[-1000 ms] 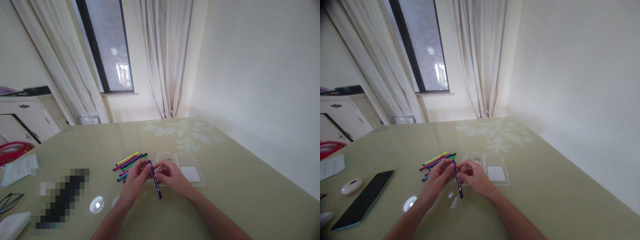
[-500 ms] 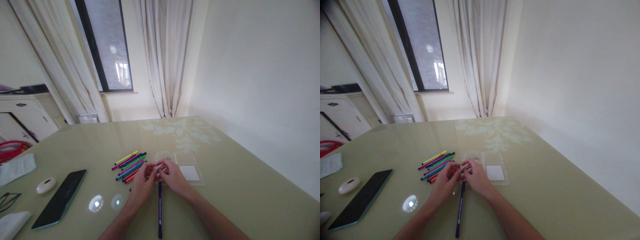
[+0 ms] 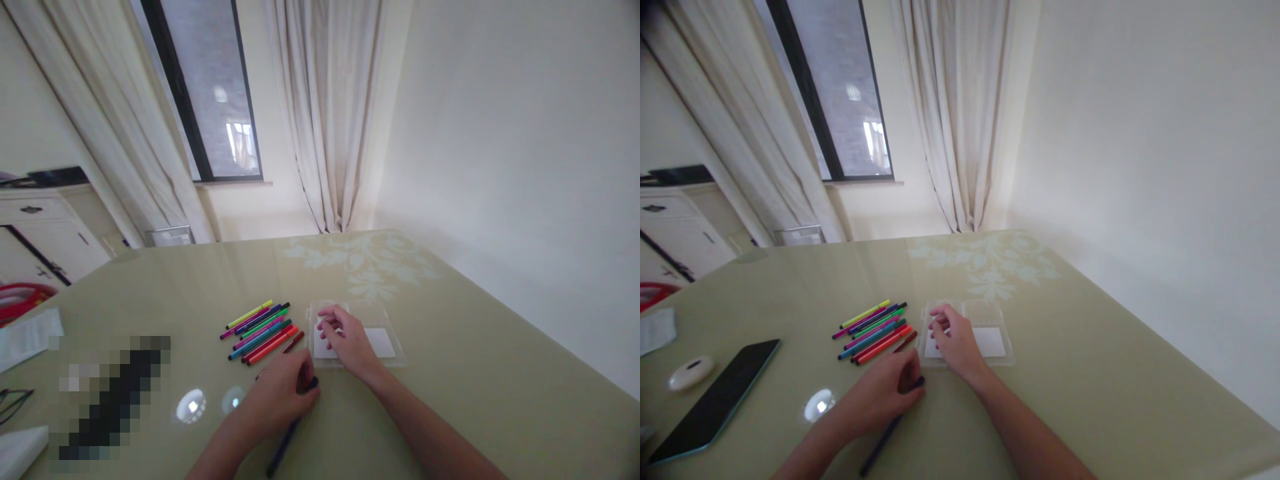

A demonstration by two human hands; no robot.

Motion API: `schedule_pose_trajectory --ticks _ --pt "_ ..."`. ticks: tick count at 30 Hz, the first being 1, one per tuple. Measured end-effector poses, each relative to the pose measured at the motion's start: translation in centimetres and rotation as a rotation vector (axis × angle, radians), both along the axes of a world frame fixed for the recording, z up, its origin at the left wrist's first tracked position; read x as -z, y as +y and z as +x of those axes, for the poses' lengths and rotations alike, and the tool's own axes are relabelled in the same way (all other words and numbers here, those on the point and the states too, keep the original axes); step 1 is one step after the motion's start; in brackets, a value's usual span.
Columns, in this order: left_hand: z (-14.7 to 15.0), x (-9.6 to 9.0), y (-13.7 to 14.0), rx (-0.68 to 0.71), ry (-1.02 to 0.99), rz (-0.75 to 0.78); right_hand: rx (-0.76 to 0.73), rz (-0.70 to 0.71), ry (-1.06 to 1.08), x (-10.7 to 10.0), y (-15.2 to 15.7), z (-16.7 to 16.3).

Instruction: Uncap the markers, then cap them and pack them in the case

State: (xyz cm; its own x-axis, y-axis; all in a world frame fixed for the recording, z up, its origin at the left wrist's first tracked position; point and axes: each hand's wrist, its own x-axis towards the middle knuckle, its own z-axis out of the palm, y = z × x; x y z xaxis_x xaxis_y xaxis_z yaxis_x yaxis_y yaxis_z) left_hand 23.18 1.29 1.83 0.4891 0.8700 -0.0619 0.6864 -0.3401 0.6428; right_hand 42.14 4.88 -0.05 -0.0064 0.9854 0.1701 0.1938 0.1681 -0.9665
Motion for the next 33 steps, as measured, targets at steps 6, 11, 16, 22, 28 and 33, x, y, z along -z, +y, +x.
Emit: schedule_pose_trajectory --ticks 6,11,16,22,28,33 --pt "-0.8 -0.3 1.6 -0.047 -0.462 -0.172 -0.044 -0.002 0.018 -0.6 -0.3 0.1" --pt "-0.7 -0.3 2.7 -0.199 -0.834 -0.262 -0.185 -0.038 0.096 -1.1 -0.4 0.0" --pt "-0.6 -0.3 2.7 -0.302 -0.976 -0.286 -0.337 -0.148 0.209 -1.4 -0.7 -0.1" --pt "-0.3 -0.1 2.6 -0.3 -0.931 -0.247 -0.342 -0.141 0.192 -1.8 -1.1 -0.2" --pt "0.0 2.8 2.8 -0.208 -0.578 0.002 -0.031 -0.081 0.129 -1.2 0.7 1.5" --pt "0.6 4.0 1.6 -0.075 -0.27 0.124 0.106 -0.137 0.043 -0.4 1.5 2.6"
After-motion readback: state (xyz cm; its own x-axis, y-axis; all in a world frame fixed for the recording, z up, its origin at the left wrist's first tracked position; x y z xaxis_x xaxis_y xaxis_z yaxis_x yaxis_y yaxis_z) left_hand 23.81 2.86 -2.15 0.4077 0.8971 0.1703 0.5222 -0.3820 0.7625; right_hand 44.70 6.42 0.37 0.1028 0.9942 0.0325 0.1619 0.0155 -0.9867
